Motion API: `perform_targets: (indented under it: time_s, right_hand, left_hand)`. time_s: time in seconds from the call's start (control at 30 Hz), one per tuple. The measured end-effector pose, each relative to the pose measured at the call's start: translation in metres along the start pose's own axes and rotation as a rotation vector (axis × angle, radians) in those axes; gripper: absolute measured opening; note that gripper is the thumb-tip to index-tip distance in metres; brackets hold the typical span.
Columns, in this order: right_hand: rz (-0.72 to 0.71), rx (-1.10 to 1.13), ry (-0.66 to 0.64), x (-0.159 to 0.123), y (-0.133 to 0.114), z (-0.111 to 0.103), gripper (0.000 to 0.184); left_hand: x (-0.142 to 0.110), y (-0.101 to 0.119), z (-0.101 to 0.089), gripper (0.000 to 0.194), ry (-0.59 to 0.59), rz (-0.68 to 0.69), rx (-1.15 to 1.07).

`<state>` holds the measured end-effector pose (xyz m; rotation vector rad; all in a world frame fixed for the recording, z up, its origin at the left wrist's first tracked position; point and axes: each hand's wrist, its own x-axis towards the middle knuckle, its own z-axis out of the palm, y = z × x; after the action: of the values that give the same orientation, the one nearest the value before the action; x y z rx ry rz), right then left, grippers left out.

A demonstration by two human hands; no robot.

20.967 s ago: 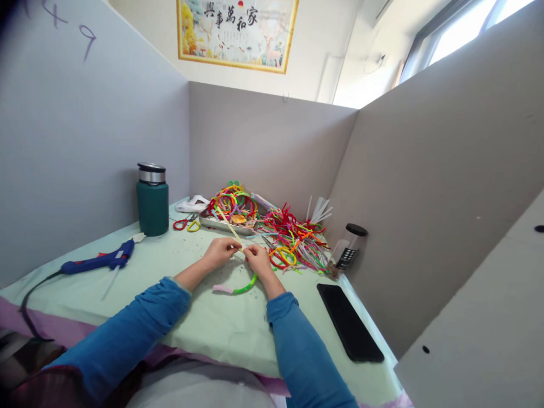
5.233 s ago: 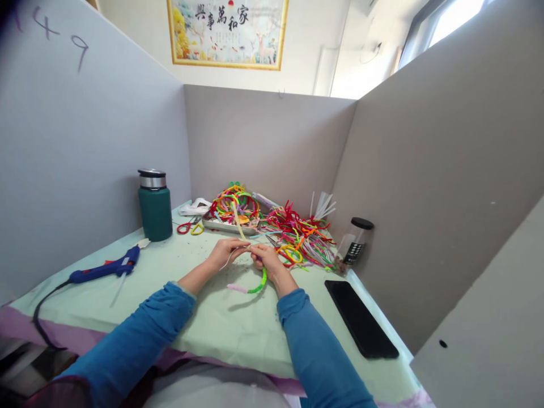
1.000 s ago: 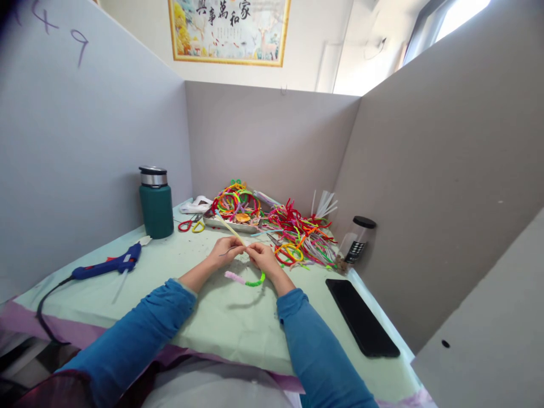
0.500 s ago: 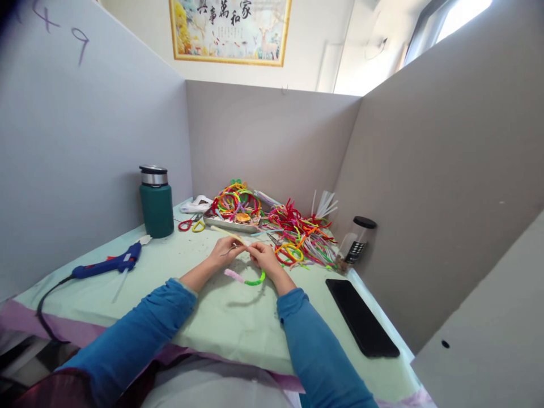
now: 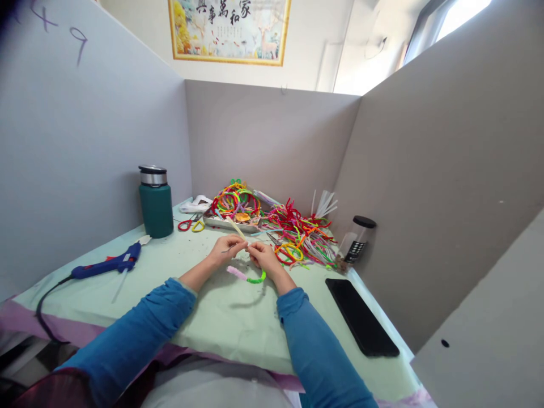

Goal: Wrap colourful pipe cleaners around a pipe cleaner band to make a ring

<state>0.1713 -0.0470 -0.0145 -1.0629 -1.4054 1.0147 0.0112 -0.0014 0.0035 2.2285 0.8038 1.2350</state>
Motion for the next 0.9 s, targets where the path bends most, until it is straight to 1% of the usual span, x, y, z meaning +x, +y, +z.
perform_targets:
  time_s: [0.13, 0.3, 0.4, 0.6, 0.77, 0.9]
  right_hand:
    - [0.013, 0.014, 0.006, -0.0003, -0.0001, 0.0, 0.03]
    - [0.018, 0.002, 0.018, -0.0003, -0.0004, 0.0002, 0.028]
    - [0.004, -0.01, 0.006, -0.0008, -0.0019, 0.0004, 0.027]
    - [-0.012, -0.003, -0.001, -0.0011, -0.0026, 0.0012, 0.028]
    - [-0.009, -0.003, 0.005, -0.0019, -0.0031, 0.0013, 0.029]
    - [-0.01, -0.002, 0.009, -0.0028, -0.0044, 0.0014, 0.029]
  left_hand:
    - [0.0005, -0.0018, 0.0, 0.019, -0.034, -0.02, 0.018]
    - [0.0007, -0.0051, 0.0017, 0.035, -0.081, -0.044, 0.054]
    - [0.0006, -0.0051, 0.002, 0.038, -0.115, -0.06, 0.071]
    - [0.0003, -0.0031, 0.0007, 0.03, -0.101, -0.054, 0.153]
    - [0.0004, -0.0025, -0.0006, 0.024, -0.118, -0.051, 0.203]
    - [0.0002, -0.0052, -0.0012, 0.022, -0.138, -0.023, 0.235]
